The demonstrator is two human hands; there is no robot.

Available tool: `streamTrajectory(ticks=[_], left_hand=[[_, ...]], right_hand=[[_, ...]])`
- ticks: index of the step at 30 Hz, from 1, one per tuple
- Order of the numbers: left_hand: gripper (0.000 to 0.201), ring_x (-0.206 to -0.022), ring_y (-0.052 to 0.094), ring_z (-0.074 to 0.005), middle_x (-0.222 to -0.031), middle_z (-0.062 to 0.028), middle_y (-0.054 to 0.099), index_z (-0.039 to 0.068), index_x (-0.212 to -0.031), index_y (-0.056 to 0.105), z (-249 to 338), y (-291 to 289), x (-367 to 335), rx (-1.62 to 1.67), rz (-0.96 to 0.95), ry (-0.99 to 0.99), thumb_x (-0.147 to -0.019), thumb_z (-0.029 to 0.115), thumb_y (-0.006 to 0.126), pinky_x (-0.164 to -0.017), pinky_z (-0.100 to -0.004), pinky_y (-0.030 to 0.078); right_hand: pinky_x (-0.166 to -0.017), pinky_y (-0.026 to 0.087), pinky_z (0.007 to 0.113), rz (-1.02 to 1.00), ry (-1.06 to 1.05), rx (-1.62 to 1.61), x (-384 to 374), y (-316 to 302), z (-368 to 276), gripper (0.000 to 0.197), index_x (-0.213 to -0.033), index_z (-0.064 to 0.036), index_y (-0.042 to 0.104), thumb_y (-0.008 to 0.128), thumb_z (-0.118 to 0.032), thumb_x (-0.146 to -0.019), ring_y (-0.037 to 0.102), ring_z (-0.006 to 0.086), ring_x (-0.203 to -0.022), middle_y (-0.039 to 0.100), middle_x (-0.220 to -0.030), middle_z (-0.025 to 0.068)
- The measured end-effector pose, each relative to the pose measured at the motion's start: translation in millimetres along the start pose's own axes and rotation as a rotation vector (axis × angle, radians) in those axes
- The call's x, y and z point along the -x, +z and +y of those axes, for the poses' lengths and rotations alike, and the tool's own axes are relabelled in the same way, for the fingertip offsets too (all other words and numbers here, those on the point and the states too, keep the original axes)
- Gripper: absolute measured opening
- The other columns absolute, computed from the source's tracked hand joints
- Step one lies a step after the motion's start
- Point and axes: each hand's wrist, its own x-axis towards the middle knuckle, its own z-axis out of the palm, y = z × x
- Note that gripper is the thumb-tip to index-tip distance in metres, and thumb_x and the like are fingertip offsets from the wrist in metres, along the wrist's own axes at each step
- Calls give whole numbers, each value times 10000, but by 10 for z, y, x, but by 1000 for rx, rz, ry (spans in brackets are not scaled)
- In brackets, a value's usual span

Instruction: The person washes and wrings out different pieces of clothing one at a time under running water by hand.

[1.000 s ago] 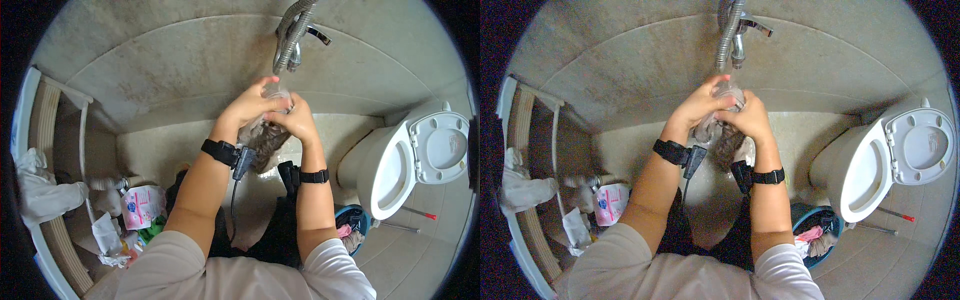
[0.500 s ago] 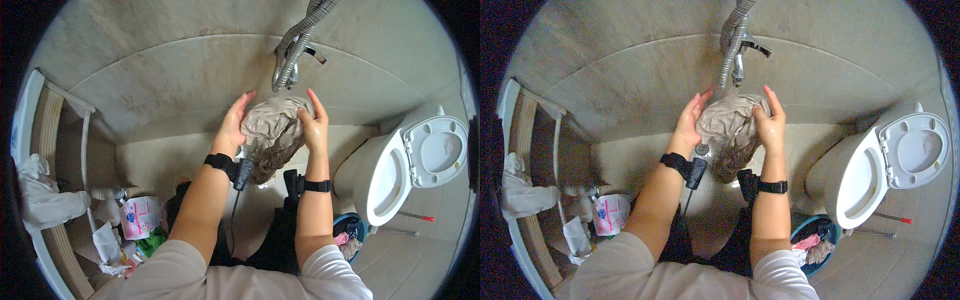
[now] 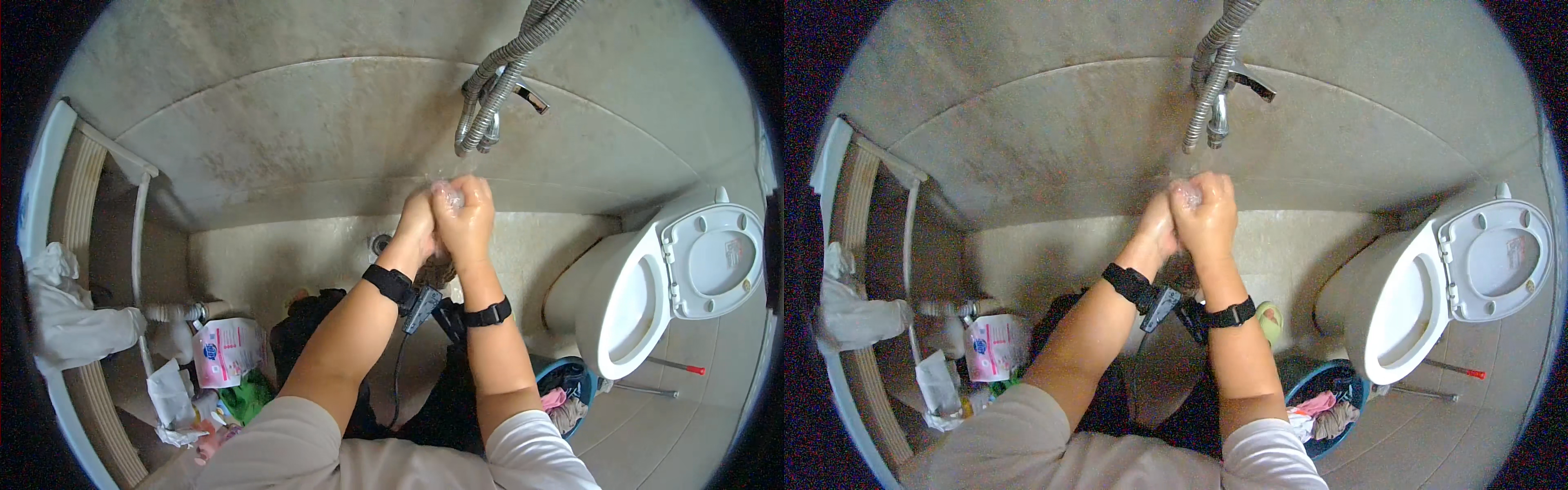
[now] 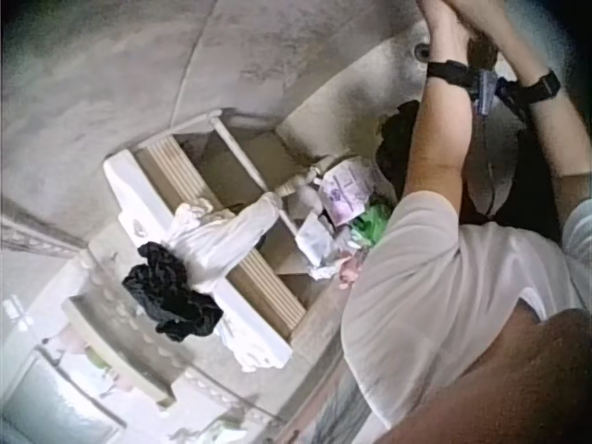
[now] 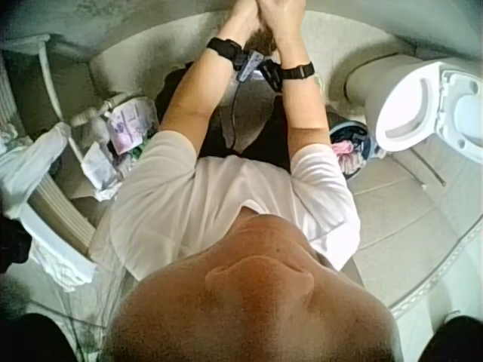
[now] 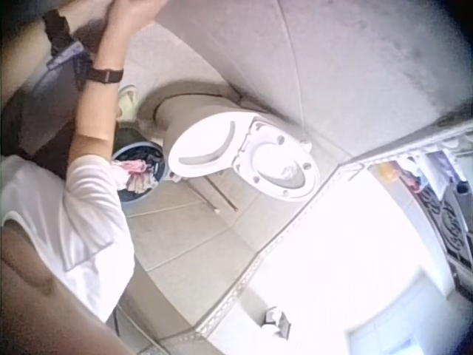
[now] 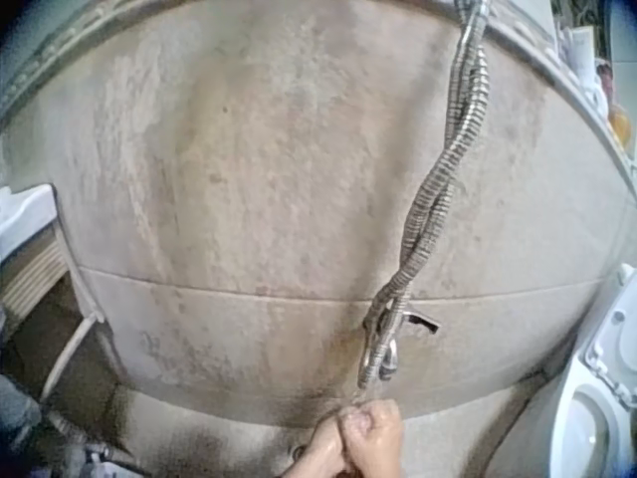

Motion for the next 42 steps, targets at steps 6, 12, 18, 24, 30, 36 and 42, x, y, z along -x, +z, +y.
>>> streamTrajectory(ticks=[6, 12, 18, 24, 30, 36, 42], left_hand=[[156, -679, 596, -142, -782, -45, 610, 8, -881, 609, 109, 263, 142, -408, -42, 127, -804, 143, 625, -610, -272, 476], [403, -1010, 582, -225, -1071, -86, 604, 82, -1163, 529, 481, 33, 167, 44, -39, -13, -841, 308, 616, -860, -385, 483], [514, -1019, 571, -252, -1089, -103, 594, 96, -1149, 538, 437, -14, 156, 191, -127, -85, -885, 534, 481, -922, -397, 447], [336, -984, 561, -231, -1060, -106, 578, 57, -1066, 547, 94, -233, 17, 312, -464, 175, -913, 349, 483, -867, -380, 470], [275, -803, 597, -186, -906, -101, 604, -19, -1023, 566, 157, 48, 66, -146, 98, 153, -855, 199, 574, -724, -298, 493], [514, -872, 596, -192, -968, -138, 606, -38, -1159, 482, 218, 262, 236, -390, 97, 135, -756, 203, 690, -745, -332, 490], [342, -850, 621, -202, -894, -48, 638, 108, -985, 585, 431, 85, 218, 133, -6, 33, -845, 418, 621, -788, -391, 503]], right_hand=[[-669, 433, 305, -10, 538, -330, -135, -119, 521, 200, -787, -23, 577, 631, -216, -790, 485, 122, -711, 574, -702, 86], [-805, 425, 299, 147, 613, -651, -195, -244, 762, 259, -999, -46, 571, 673, -182, -805, 497, 146, -879, 556, -958, 59], [-1005, 357, 384, -139, -116, -197, 10, -16, -177, 377, -1101, -68, 617, 642, -109, -728, 487, 299, -1173, 558, -1194, 160], [-737, 473, 402, -99, -58, -26, 64, 58, -446, 156, -779, -26, 609, 655, -153, -702, 574, 374, -850, 599, -920, 195], [-655, 468, 396, -118, 175, -147, -242, 30, 72, 214, -728, -6, 584, 655, -207, -705, 568, 362, -674, 581, -742, 222], [-654, 474, 348, -121, 531, -201, -301, -131, 734, 251, -835, -1, 594, 676, -200, -707, 608, 274, -706, 636, -801, 163], [-907, 427, 369, -182, 73, -251, -55, -152, 73, 451, -1121, -25, 558, 671, -151, -703, 556, 284, -1020, 586, -1077, 158]])
